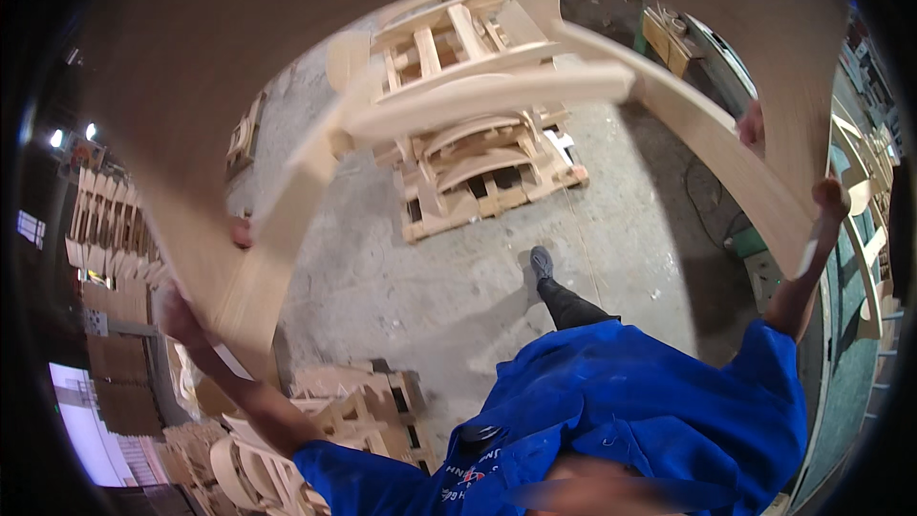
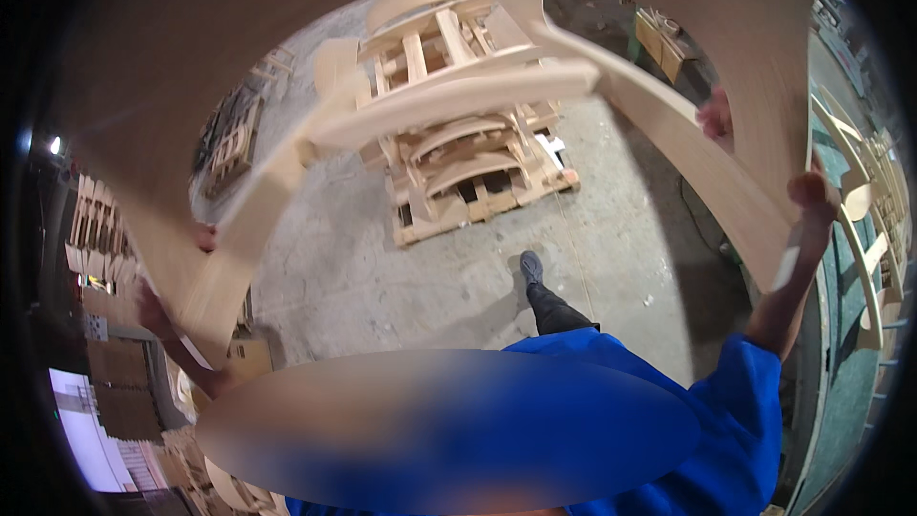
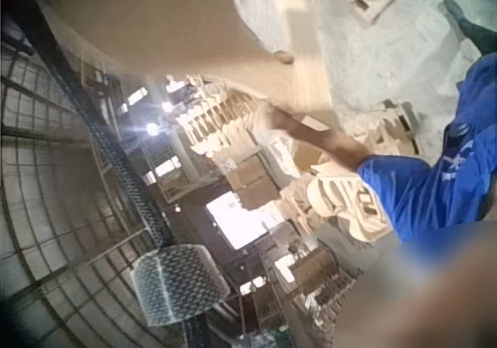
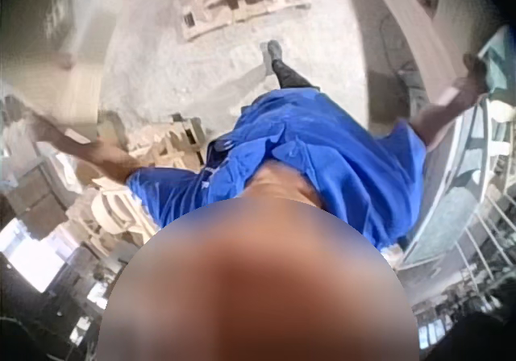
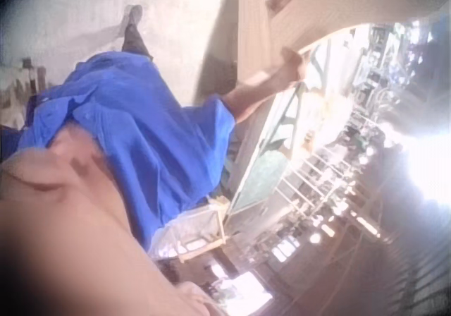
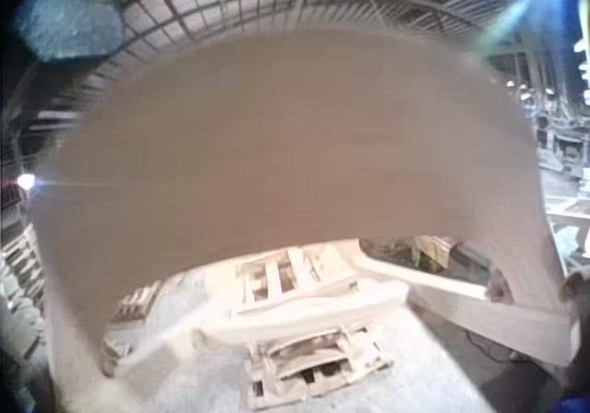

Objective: The person assembles wooden chair frames by inserting metal fasteners into pre-drilled holes and tightening them by hand. The person wipes the chair surfaces with a cloth, lifts and repositions the frames, and stacks completed units.

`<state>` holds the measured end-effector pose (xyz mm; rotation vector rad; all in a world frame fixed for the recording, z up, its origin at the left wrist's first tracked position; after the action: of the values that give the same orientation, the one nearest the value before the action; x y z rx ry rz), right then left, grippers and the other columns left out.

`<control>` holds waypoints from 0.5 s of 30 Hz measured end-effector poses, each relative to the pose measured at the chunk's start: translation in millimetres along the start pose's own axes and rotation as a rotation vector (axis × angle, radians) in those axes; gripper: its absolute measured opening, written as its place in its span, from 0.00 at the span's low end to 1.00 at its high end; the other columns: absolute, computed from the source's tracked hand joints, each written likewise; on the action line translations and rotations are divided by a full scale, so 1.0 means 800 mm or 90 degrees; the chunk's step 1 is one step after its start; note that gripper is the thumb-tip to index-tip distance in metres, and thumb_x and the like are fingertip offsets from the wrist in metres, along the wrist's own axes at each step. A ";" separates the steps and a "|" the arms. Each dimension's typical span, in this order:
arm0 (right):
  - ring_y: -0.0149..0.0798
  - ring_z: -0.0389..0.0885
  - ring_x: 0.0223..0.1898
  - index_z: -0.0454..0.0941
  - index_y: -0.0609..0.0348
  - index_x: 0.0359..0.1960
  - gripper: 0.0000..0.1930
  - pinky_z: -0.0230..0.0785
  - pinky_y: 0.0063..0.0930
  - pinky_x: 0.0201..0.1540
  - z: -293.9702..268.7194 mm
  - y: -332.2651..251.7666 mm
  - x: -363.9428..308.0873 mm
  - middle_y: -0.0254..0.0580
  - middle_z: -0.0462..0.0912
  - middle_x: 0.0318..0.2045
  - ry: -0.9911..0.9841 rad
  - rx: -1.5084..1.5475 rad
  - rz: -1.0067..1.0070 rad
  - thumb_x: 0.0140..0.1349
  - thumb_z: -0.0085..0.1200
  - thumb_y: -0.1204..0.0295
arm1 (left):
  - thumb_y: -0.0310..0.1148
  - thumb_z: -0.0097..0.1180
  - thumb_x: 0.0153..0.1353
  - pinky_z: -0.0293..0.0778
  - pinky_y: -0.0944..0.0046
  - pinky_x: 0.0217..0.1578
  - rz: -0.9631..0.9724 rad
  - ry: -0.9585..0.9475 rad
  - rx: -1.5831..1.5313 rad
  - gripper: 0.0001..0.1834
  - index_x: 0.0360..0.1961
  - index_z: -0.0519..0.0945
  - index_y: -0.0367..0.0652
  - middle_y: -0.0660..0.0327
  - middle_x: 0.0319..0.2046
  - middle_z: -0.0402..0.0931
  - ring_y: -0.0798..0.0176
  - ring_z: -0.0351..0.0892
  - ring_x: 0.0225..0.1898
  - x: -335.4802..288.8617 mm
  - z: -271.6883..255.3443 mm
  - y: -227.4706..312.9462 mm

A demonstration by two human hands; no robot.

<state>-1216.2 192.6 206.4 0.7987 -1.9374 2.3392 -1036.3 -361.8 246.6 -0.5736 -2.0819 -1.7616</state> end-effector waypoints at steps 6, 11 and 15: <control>0.36 0.75 0.41 0.70 0.70 0.49 0.32 0.66 0.28 0.45 -0.011 0.219 0.246 0.47 0.76 0.41 0.105 -0.035 0.035 0.42 0.52 0.60 | 0.45 0.51 0.52 0.69 0.56 0.45 -0.078 0.001 -0.148 0.36 0.58 0.64 0.31 0.47 0.48 0.72 0.51 0.73 0.43 0.172 -0.164 -0.213; 0.35 0.76 0.40 0.72 0.69 0.47 0.29 0.66 0.25 0.46 -0.038 0.355 0.406 0.43 0.78 0.40 0.267 -0.144 0.028 0.38 0.54 0.68 | 0.36 0.61 0.43 0.68 0.61 0.39 -0.067 0.110 -0.275 0.39 0.58 0.65 0.31 0.50 0.47 0.73 0.56 0.73 0.40 0.340 -0.153 -0.416; 0.32 0.75 0.31 0.78 0.72 0.34 0.24 0.67 0.22 0.40 0.054 0.381 0.519 0.40 0.79 0.27 0.022 -0.084 0.011 0.30 0.47 0.71 | 0.26 0.61 0.38 0.68 0.68 0.33 -0.099 0.125 -0.332 0.35 0.52 0.69 0.26 0.50 0.43 0.74 0.63 0.74 0.32 0.373 -0.211 -0.495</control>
<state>-1656.9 -49.8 88.9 0.7297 -2.0650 2.1909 -1495.3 -562.0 92.9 -0.3548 -1.5689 -2.3647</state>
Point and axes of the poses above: each hand's wrist, its own x-axis towards the middle knuckle, its own z-axis out of the palm, y = z × x, the point moved 3 cm from there along x, towards the middle knuckle
